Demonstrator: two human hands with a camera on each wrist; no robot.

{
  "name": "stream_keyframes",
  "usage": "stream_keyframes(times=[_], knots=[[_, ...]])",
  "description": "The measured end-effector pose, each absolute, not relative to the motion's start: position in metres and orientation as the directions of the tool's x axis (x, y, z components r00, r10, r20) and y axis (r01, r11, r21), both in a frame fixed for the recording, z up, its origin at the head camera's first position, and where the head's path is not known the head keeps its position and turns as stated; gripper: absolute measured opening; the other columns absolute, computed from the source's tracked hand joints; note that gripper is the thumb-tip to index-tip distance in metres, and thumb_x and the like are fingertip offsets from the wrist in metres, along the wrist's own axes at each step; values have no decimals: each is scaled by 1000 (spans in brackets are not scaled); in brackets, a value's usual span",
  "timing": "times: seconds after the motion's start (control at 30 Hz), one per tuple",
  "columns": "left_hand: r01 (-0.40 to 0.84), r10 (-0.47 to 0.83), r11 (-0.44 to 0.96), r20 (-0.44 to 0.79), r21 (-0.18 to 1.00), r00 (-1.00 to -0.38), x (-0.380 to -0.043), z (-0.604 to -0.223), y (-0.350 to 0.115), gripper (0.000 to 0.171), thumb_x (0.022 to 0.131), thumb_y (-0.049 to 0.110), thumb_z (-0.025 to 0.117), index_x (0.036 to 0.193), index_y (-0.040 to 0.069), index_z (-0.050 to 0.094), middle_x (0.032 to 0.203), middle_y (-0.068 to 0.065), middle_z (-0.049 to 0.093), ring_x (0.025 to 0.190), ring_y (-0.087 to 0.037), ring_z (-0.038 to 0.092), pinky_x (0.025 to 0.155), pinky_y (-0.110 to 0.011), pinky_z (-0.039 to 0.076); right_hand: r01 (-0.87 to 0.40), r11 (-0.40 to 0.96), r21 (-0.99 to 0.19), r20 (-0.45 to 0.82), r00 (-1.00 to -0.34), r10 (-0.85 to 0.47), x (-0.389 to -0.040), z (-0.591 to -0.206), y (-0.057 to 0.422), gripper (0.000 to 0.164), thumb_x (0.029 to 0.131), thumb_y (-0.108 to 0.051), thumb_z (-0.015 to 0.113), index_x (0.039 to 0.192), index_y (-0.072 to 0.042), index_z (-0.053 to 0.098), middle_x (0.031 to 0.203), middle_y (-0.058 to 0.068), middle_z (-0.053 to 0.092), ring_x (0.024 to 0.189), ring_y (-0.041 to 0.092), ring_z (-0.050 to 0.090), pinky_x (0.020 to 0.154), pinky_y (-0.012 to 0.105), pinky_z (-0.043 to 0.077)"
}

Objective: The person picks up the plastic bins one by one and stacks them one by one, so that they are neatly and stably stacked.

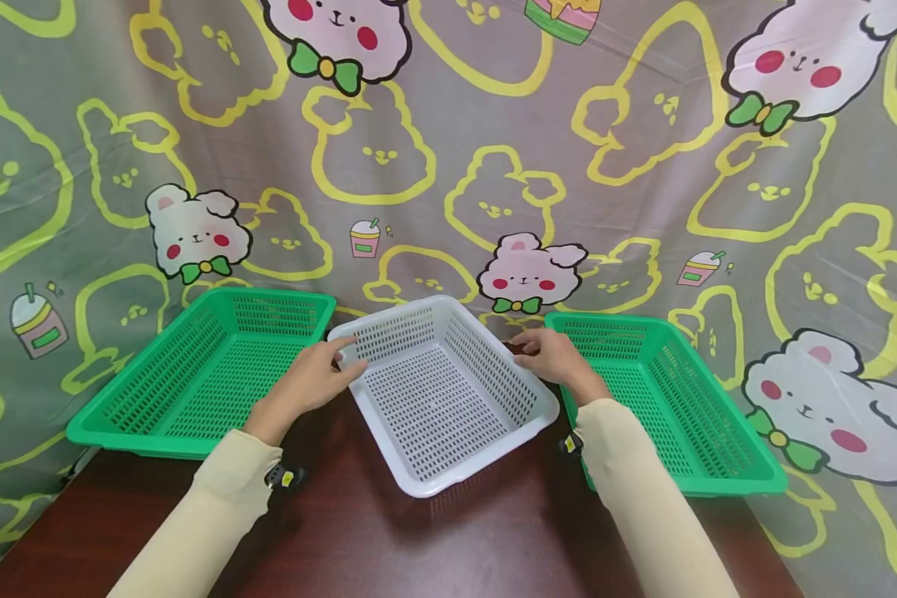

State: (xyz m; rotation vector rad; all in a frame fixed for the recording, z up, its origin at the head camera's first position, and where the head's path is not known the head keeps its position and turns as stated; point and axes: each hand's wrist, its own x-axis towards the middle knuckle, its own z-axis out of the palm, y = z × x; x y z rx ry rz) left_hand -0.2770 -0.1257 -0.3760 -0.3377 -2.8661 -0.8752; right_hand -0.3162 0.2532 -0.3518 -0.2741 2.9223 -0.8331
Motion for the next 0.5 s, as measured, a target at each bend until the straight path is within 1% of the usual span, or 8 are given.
stream_keyframes(times=[0.1,0.13,0.33,0.37,0.4,0.5], knots=[[253,170,803,200,539,-965,-277,-377,-125,65,100,38,64,150,-1,50,131,-26,67,112,-38,69,95,-55,57,-132,843,-522,-52,-981,-186,-320,-354,251,39,101,-15,66,137,-2,63,131,30,65,110,40,70,90,49,62],[255,169,802,205,540,-964,-277,-378,-125,65,100,38,65,149,-2,50,131,-27,67,111,-37,70,94,-55,57,-139,845,-516,-52,-980,-192,-321,-355,250,38,100,-14,67,137,-2,64,130,30,66,110,40,70,91,50,62],[240,154,802,200,547,-968,-274,-385,-127,62,98,32,68,147,-3,53,136,-29,59,116,-38,60,96,-54,53,-129,841,-526,-74,-978,-196,-326,-360,248,36,99,-11,68,134,-2,66,130,28,67,111,39,70,95,53,60],[234,151,800,192,552,-970,-274,-386,-127,62,97,31,69,147,-3,53,135,-29,59,112,-37,59,92,-52,53,-121,838,-532,-78,-978,-191,-327,-360,248,35,99,-10,68,134,-3,67,130,27,67,111,38,70,95,53,60],[235,153,797,191,556,-970,-274,-387,-128,61,97,30,70,146,-3,54,133,-28,61,107,-35,61,87,-49,55,-122,837,-534,-78,-978,-193,-327,-361,249,35,99,-10,68,133,-2,67,130,27,67,110,38,71,95,53,60],[222,151,785,169,578,-974,-274,-388,-128,59,96,28,72,144,-3,57,124,-25,68,87,-24,64,68,-36,54,-111,828,-550,-86,-978,-188,-329,-361,250,35,99,-9,67,133,-3,67,131,26,68,109,37,72,95,53,60]])
